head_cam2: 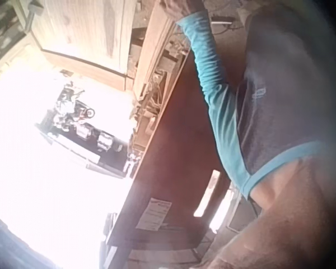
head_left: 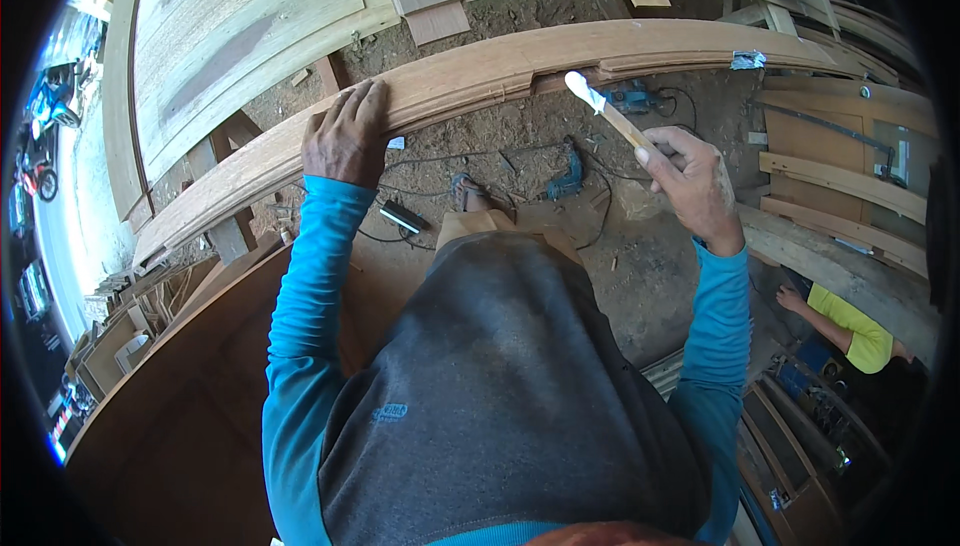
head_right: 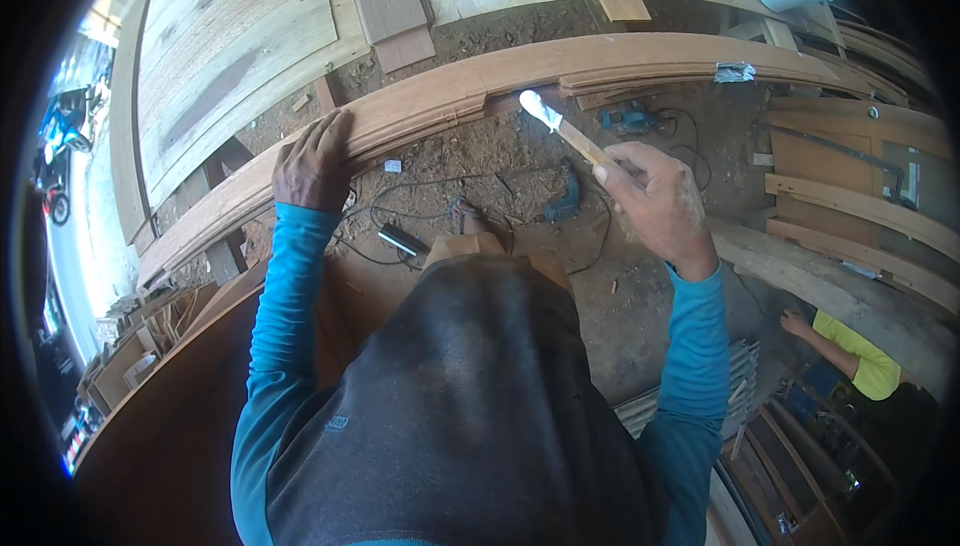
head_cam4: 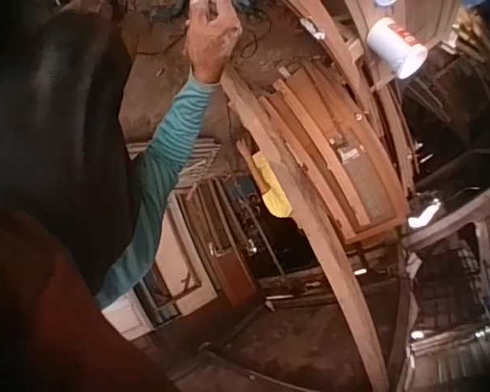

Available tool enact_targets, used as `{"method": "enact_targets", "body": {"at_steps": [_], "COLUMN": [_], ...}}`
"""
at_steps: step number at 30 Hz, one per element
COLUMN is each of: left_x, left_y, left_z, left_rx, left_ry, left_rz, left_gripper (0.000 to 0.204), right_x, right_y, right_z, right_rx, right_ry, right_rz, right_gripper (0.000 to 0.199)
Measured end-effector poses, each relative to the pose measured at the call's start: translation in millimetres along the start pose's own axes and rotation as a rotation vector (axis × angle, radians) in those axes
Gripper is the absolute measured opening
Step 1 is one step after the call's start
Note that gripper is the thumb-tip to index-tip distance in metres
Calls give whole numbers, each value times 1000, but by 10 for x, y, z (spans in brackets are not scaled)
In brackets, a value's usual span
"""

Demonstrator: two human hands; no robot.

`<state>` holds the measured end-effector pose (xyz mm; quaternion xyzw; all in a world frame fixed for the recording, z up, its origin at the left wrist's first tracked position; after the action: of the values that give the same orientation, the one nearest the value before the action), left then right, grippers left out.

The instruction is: The person applies white glue to the grooves and edges of wooden door frame components using a small brush, repeatedly dipping the brush into a bucket of glue and spreading it along the wood surfaces.

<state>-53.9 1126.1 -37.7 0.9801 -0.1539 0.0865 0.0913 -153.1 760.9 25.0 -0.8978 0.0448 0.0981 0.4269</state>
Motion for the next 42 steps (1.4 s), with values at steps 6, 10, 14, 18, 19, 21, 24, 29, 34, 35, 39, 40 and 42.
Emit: {"method": "enact_targets", "body": {"at_steps": [6,10,14,18,19,21,24,29,34,35,39,40,42], "left_x": [-122,-191,-182,-244,-273,-253,-257,-234,-211,-202,-208,-210,-183], "left_y": [14,11,67,30,10,22,31,82,124,107,104,99,113], "left_z": [60,157,134,199,213,211,197,153,109,98,95,91,91], "left_rx": [21,85,41,55,56,42,28,34,-27,-28,-29,-32,-41], "left_ry": [63,122,64,80,69,58,32,14,-8,-19,-29,-30,-33], "left_rz": [10,40,3,25,21,34,44,63,83,79,83,90,96], "left_gripper": [57,66,50,59,62,66,65,62,64,65,67,67,67], "right_x": [5,79,86,45,41,8,-6,-89,-93,-75,-146,-133,-64], "right_y": [72,-54,-339,-415,-401,-271,-327,-396,-470,-521,-380,-404,-470], "right_z": [117,190,464,673,647,519,660,698,719,795,478,554,712], "right_rx": [-158,-440,-660,-750,-775,-841,-778,-751,-759,-745,-745,-750,-709], "right_ry": [55,124,213,201,215,314,262,264,290,253,358,372,260], "right_rz": [-120,-253,-241,-178,-162,-143,-158,-56,-118,-111,-36,-85,-54], "right_gripper": [26,24,21,16,16,16,17,21,16,14,17,18,17]}}
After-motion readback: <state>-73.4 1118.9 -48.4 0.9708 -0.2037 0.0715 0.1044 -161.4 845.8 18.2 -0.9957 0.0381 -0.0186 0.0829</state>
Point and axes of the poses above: each hand's wrist, its own x-axis towards the middle knuckle, its own z-axis out of the palm, y = z × x, the point moved 9 cm from there along x, towards the middle knuckle, and after that the axes turned 9 degrees about -z, right-handed, at the moved point
